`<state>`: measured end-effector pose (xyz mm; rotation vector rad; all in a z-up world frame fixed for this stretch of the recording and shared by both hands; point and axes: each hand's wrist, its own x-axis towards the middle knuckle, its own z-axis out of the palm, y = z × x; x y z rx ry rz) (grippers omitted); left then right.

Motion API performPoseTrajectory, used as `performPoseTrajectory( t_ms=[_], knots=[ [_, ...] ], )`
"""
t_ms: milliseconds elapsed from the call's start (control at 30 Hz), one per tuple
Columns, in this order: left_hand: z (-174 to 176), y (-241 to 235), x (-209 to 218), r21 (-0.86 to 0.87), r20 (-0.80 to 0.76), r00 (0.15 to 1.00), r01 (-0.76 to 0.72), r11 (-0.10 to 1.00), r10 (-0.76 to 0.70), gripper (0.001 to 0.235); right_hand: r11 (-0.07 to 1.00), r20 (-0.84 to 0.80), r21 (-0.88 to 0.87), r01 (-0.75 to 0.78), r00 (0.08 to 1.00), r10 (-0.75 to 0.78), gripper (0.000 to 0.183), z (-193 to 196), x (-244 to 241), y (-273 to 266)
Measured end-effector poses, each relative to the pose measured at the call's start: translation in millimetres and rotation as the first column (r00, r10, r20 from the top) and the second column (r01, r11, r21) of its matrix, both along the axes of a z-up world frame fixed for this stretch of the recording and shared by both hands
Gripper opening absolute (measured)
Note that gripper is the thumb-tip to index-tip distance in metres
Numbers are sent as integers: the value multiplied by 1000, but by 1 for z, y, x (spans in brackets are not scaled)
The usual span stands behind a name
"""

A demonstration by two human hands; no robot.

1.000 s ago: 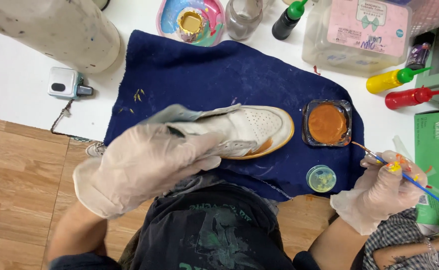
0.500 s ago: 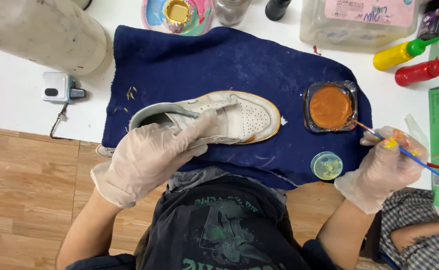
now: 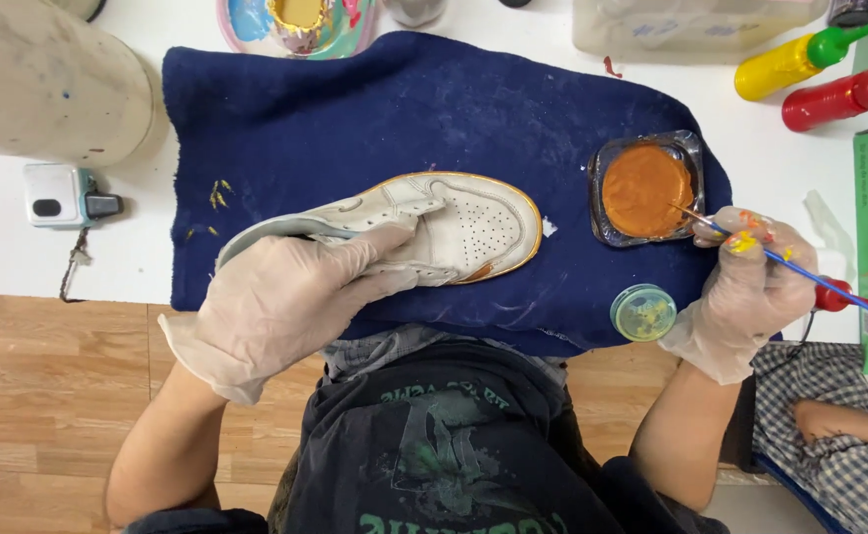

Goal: Painting the midsole of a white sneaker with orange paint using a small brush

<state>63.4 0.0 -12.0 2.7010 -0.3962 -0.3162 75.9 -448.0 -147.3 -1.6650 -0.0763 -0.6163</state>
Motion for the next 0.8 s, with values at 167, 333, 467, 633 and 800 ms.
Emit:
performPoseTrajectory(
  t_ms=[167,333,467,633,800],
  knots=[
    [18,-6,12,138,-271,960,-32,990,68,61,998,44,-51,22,999,-19,27,7,3,4],
    [11,-5,11,130,-243,968,-40,991,70,61,995,45,-62,83,996,-80,33,15,1,17],
    [50,-15,29,57,-432,858,-281,958,278,65,995,75,-52,81,994,-77,29,13,3,13],
    [95,-18,44,-153,-567,753,-494,856,334,39,996,107,-72,61,993,-53,28,13,3,12],
    [128,-38,49,102,-727,471,-644,758,499,39,997,48,-13,82,996,-82,25,13,1,17]
  ],
)
